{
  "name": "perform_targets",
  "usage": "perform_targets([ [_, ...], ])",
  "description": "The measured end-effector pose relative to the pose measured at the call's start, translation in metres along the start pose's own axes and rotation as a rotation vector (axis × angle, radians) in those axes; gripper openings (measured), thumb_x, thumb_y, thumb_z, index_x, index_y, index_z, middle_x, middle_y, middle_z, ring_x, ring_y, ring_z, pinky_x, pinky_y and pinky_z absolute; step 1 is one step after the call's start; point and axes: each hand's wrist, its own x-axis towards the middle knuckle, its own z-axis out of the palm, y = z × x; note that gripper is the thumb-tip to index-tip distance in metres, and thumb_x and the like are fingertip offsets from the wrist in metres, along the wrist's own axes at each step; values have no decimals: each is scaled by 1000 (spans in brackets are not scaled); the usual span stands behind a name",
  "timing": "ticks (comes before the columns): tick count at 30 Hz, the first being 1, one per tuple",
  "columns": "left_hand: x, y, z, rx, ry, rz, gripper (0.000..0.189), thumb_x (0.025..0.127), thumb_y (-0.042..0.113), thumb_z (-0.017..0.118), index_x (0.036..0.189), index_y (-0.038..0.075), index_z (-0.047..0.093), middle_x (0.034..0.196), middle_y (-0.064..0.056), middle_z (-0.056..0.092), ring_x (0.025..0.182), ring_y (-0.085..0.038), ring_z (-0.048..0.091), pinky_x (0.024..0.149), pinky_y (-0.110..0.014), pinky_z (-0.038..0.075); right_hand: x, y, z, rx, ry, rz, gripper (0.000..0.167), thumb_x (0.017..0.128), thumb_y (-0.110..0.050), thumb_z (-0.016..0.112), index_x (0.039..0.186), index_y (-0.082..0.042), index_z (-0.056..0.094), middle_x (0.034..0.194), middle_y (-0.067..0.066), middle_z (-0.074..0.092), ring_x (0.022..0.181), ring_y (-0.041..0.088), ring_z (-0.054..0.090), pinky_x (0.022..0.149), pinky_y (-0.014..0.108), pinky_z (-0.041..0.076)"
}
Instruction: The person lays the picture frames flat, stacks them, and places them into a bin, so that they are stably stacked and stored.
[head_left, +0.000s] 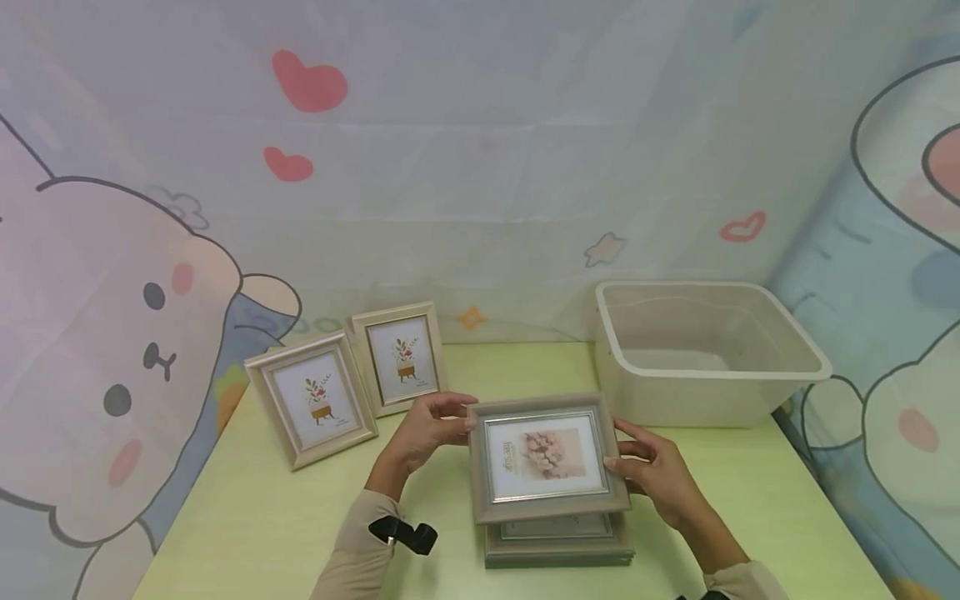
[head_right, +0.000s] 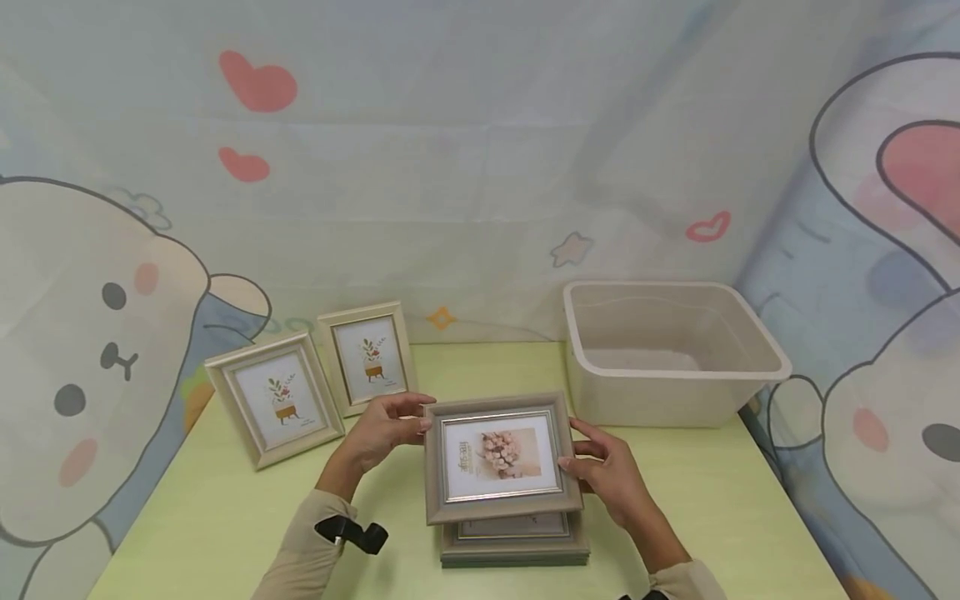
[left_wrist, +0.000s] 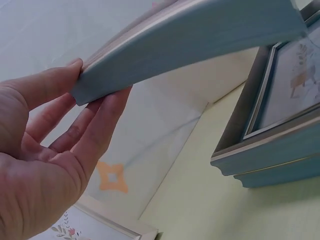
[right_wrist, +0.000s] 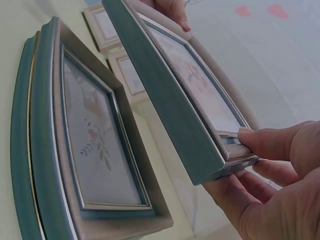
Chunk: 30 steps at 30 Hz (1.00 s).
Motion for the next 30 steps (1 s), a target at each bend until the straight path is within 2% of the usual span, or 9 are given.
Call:
perform_targets([
  [5, 2, -6, 5, -19, 29, -74, 42, 89, -2, 70, 129, -13, 58, 87, 3, 69, 73, -12, 69, 73, -34, 61, -4, 7, -2, 1, 13, 64, 76, 90, -8, 72, 154, 0, 32, 114, 11, 69, 83, 12, 71, 70, 33, 60],
  [12, 1, -18, 12, -23, 51, -178, 39, 90, 1, 70, 128, -6, 63, 88, 0, 71, 77, -13, 70, 76, -35, 62, -9, 21, -4, 18, 11, 99, 76, 89, -7, 72, 153, 5, 31, 111, 11, 70, 88, 18, 72, 75, 42, 62],
  [17, -1, -27, 17, -46, 80, -247, 38, 87, 4, 74, 124, -3, 66, 88, 0, 72, 78, -13, 70, 77, -35, 62, -12, 29, -6, 7, 7, 141, 77, 88, -8, 73, 153, 4, 32, 108, 9, 70, 87, 19, 72, 73, 42, 62],
  [25, -2, -37, 24, -52, 144, -263, 33, 88, 2, 72, 117, -10, 61, 83, -3, 71, 72, -13, 70, 71, -30, 62, -13, 32, -9, -56, -31, 141, 77, 88, -9, 72, 151, 8, 31, 99, 9, 71, 83, 20, 71, 70, 44, 62],
  [30, -4, -40, 32, 27, 193, -262, 34, 88, 2, 73, 115, -13, 61, 87, -7, 72, 70, -14, 70, 70, -32, 62, -14, 37, -6, -102, -4, 166, 75, 87, -7, 72, 149, 9, 35, 95, 11, 63, 77, 22, 70, 68, 45, 62],
])
